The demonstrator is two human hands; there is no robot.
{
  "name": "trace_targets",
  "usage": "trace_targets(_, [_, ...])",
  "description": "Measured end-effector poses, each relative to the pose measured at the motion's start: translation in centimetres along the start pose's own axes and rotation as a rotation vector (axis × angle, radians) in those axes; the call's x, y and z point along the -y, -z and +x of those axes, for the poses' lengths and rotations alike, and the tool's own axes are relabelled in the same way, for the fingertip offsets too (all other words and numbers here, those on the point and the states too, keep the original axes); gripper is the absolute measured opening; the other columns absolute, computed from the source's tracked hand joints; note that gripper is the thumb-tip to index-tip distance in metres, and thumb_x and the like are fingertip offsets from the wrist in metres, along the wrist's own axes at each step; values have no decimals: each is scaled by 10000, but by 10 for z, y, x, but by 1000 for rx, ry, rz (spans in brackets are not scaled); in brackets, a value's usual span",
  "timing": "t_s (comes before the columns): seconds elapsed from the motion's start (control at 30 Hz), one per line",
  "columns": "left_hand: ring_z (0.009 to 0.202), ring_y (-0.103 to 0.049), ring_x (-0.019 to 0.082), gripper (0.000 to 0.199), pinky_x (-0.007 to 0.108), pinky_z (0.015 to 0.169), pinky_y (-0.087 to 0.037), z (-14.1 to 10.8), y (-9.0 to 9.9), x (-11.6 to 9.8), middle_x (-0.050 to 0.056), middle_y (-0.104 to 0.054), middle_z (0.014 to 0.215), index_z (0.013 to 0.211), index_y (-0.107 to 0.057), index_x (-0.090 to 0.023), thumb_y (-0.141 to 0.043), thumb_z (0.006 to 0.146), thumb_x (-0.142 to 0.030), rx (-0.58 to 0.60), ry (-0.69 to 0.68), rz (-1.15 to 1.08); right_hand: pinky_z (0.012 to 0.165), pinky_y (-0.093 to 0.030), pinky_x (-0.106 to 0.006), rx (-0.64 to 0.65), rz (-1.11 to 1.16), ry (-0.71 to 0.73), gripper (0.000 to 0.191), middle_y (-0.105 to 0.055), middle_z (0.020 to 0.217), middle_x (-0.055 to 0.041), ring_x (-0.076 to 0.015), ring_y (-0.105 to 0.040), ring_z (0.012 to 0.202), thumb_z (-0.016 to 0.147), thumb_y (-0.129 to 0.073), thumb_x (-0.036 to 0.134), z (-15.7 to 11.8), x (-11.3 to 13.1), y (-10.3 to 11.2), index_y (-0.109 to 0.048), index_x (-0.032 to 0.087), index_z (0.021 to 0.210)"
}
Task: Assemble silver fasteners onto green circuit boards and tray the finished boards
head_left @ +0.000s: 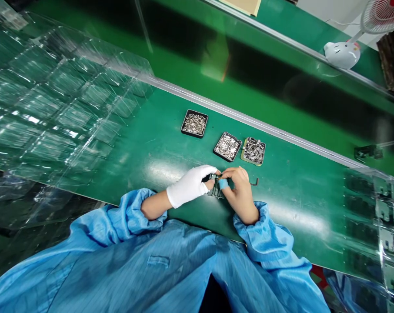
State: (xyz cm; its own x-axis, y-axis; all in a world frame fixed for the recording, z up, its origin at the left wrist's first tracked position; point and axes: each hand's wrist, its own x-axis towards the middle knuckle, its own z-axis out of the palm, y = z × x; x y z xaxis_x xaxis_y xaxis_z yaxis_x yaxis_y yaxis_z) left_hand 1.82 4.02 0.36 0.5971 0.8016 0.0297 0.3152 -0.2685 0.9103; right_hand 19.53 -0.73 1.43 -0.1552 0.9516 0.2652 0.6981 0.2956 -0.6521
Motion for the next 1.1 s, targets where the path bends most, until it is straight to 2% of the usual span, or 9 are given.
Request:
trace_targets(0.2, [1044, -617, 199, 276, 331, 951, -470, -1, 1, -4, 66, -672, 1096, 1052, -602, -164, -489, 803, -195, 10, 22, -23, 1001, -316, -478, -20, -44, 22, 70, -625, 932, -24, -209, -587, 897, 888, -506, 179, -4, 0, -4, -514, 247, 903])
trace_targets(0.37, [1022, -615, 197, 230, 329, 934, -468, 1, 0, -3, 63, -670, 1066, 1018, -598, -170, -488, 821, -216, 8, 28, -55, 841, -407, -425, -40, -16, -3, 88, -620, 932, -48, -223, -563, 877, 863, -502, 149, -4, 2, -7, -511, 234, 886])
trace_targets(0.5, [927, -618, 189, 160, 325, 857, -488, 5, -5, -4, 48, -650, 949, 938, -559, -177, -472, 855, -282, -56, 98, -113, 850, -441, -392, -23, 301, -132, 67, -601, 982, -48, -209, -568, 937, 873, -517, 196, -4, -1, -8, -515, 237, 925])
trace_targets(0.6, [892, -612, 184, 174, 323, 821, -497, 7, -10, -7, 47, -617, 927, 972, -498, -175, -491, 807, -228, -105, 144, -123, 865, -471, -357, -4, 582, -282, 102, -590, 971, -40, -190, -579, 944, 875, -520, 245, -3, -4, -12, -499, 238, 975])
trace_targets(0.8, [1020, -578, 262, 271, 444, 938, -442, 4, -14, -13, 91, -604, 1020, 1001, -501, -181, -531, 735, -147, -249, 27, 275, 913, -468, -366, 61, 648, -304, 150, -583, 994, -35, -189, -574, 959, 841, -551, 259, 1, -12, -11, -516, 237, 985])
trace_targets(0.87, [1054, -566, 262, 264, 448, 957, -438, 1, -8, -11, 99, -597, 1058, 1025, -500, -181, -527, 762, -181, -324, -37, 277, 932, -477, -386, 16, 685, -321, 168, -589, 1082, -66, -200, -585, 1014, 898, -484, 317, -1, -16, -6, -490, 237, 1046])
trace_targets(0.97, [1019, -586, 216, 250, 402, 938, -473, -3, 3, -9, 78, -602, 1042, 1061, -478, -192, -502, 821, -255, -432, -45, 110, 1026, -426, -463, -28, 581, -228, 306, -535, 1248, -119, -245, -525, 1188, 937, -427, 417, -13, -15, 0, -435, 235, 1183])
trace_targets(1.03, [972, -612, 190, 239, 376, 918, -494, -3, 9, -11, 62, -617, 1007, 1070, -467, -197, -485, 843, -270, -453, -15, 1, 1091, -320, -560, 67, 357, -106, 464, -514, 1287, -134, -300, -474, 1246, 859, -581, 439, -25, -10, 2, -428, 235, 1246])
trace_targets(1.1, [932, -636, 174, 232, 356, 895, -513, -3, 11, -13, 57, -633, 981, 1070, -468, -192, -476, 848, -259, -421, -4, -60, 1101, -224, -648, 111, 181, -25, 558, -546, 1245, -131, -332, -502, 1202, 789, -677, 395, -35, -10, 7, -434, 242, 1267])
